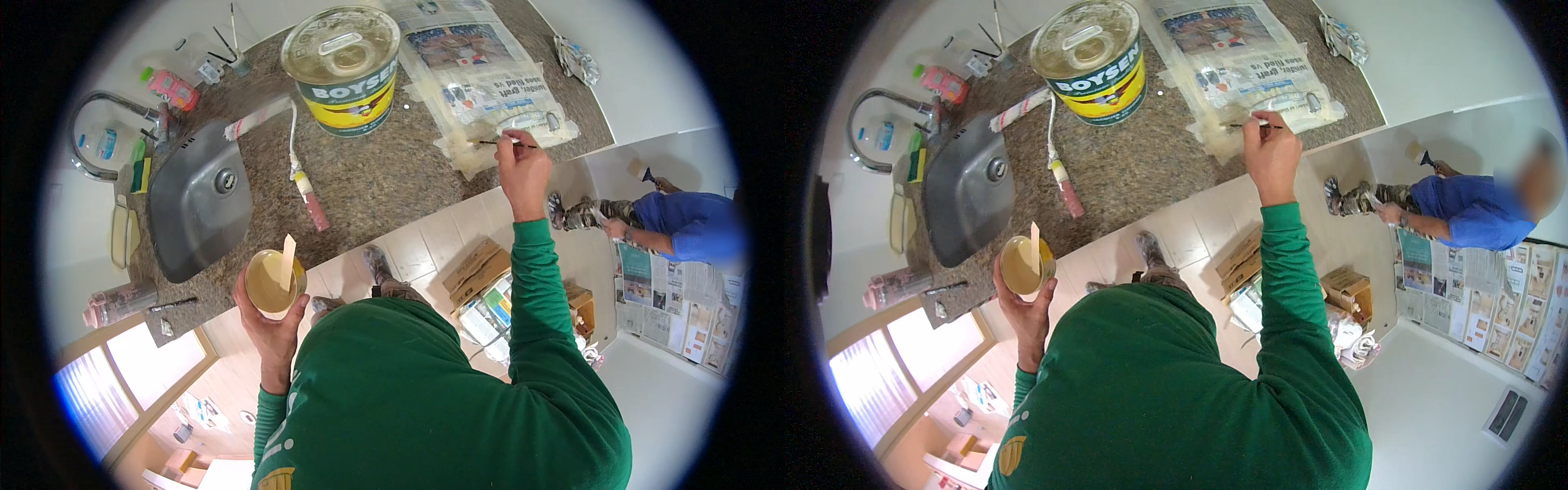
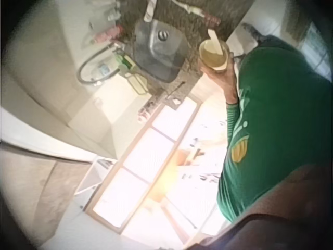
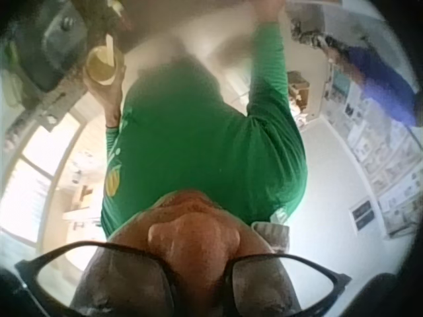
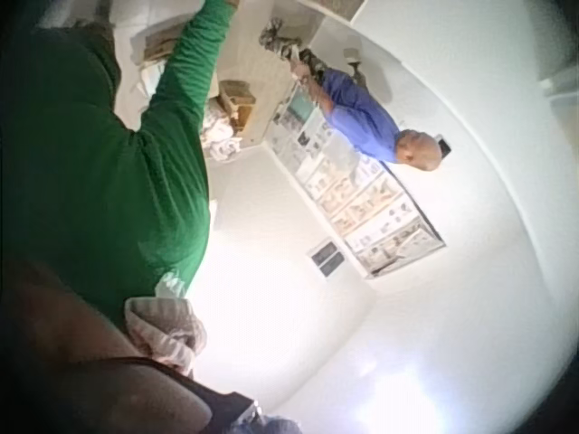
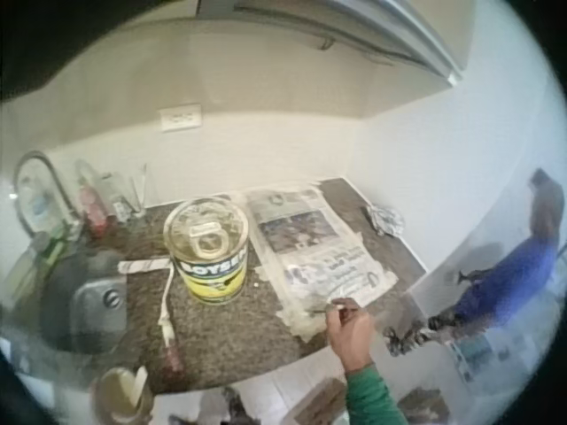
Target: The person mixes a beige liquid in a small paper cup using a wooden stir stick. They walk to a countertop, open a paint can, and add more liquid to the cup before stirring again. The person then wipes the stir stick with a cloth.
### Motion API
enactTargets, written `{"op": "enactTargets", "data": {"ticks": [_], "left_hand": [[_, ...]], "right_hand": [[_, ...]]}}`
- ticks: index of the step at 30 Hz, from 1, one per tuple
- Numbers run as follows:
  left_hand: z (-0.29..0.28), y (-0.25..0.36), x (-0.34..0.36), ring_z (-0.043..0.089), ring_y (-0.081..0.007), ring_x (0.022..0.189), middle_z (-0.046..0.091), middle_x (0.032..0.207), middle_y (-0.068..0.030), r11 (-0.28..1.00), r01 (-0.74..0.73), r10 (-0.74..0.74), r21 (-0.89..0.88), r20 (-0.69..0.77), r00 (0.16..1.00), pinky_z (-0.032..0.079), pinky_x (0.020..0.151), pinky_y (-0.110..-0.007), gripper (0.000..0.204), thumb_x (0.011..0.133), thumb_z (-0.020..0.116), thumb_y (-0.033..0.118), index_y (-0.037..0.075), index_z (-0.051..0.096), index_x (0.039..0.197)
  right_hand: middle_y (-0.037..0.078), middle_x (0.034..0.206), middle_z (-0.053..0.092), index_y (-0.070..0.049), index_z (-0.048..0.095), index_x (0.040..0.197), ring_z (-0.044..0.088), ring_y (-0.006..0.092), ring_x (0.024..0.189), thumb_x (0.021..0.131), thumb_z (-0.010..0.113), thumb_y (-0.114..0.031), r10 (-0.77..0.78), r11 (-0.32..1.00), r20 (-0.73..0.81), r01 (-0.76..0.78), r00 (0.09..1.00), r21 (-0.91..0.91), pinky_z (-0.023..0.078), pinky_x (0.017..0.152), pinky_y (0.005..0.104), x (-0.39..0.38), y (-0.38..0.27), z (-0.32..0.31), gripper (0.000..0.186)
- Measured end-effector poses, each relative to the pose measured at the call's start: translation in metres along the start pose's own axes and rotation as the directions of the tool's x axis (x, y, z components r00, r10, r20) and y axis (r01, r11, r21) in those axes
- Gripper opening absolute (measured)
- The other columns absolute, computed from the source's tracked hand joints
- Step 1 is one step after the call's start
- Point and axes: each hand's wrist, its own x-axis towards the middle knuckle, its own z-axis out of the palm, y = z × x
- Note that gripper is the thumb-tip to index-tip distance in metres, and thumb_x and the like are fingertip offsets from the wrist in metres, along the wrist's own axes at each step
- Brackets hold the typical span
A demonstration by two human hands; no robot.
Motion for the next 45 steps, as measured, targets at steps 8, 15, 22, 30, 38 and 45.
{"op": "enactTargets", "data": {"ticks": [8,15,22,30,38,45], "left_hand": [[-0.008,-0.006,-0.002,0.058,-0.037,0.14,0.059,0.149,-0.0199,1.0,0.005,-0.005,-0.006,-0.026,1.0,0.046,0.12,-0.05,0.106,0.077,0.101,0.04,0.002,0.048,0.161],[-0.009,-0.009,-0.004,0.057,-0.0374,0.14,0.059,0.15,-0.0203,1.0,0.001,-0.001,-0.013,-0.025,1.0,0.046,0.12,-0.05,0.107,0.077,0.102,0.037,0.001,0.047,0.161],[-0.009,-0.006,-0.005,0.056,-0.0385,0.143,0.057,0.153,-0.0206,0.999,0.029,-0.03,-0.036,-0.029,0.999,0.045,0.121,-0.05,0.107,0.076,0.103,0.035,0.0,0.047,0.16],[-0.018,0.0,-0.008,0.052,-0.0436,0.146,0.059,0.154,-0.0193,0.99,-0.106,0.111,0.09,-0.058,0.992,0.043,0.123,-0.055,0.104,0.07,0.104,0.032,0.002,0.053,0.155],[-0.046,-0.001,-0.02,0.053,-0.0442,0.147,0.062,0.15,-0.0186,0.933,-0.242,0.291,0.266,-0.162,0.943,0.045,0.121,-0.056,0.102,0.07,0.106,0.033,0.002,0.055,0.153],[-0.103,-0.031,-0.048,0.053,-0.0457,0.147,0.065,0.15,-0.0151,0.919,-0.27,0.362,0.288,-0.34,0.868,0.044,0.121,-0.056,0.103,0.066,0.106,0.032,0.003,0.058,0.152]], "right_hand": [[0.018,0.084,0.081,0.001,0.079,0.104,0.079,0.035,0.074,0.113,0.065,-0.03,-0.047,0.995,0.12,0.057,0.992,-0.078,0.061,0.069,0.0434,0.006,0.011,-0.017,0.035],[0.025,0.081,0.073,-0.005,0.077,0.105,0.073,0.047,0.076,0.109,0.069,-0.023,-0.367,0.88,0.231,0.417,0.901,-0.229,0.058,0.067,0.0512,-0.005,-0.026,-0.025,0.019],[0.018,0.094,0.082,-0.004,0.076,0.116,0.082,0.0336,0.081,0.112,0.067,-0.024,-0.148,0.983,0.272,0.172,0.951,-0.067,0.059,0.068,0.0397,-0.007,-0.039,-0.033,0.023],[0.019,0.107,0.082,-0.003,0.075,0.119,0.08,0.0319,0.095,0.115,0.063,-0.023,-0.26,0.818,0.418,0.429,0.87,-0.384,0.059,0.081,0.0405,-0.006,-0.026,-0.037,0.025],[-0.001,0.092,0.071,-0.005,0.077,0.128,0.059,0.0063,0.083,0.111,0.072,-0.017,-0.331,0.864,0.602,-0.024,0.727,0.504,0.047,0.072,0.0252,-0.117,-0.187,0.03,0.022],[0.007,0.083,0.066,0.0,0.079,0.108,0.057,0.0134,0.068,0.101,0.082,-0.012,-0.671,0.718,0.578,0.211,0.464,0.664,0.043,0.059,0.031,-0.225,-0.319,0.077,0.014]]}}
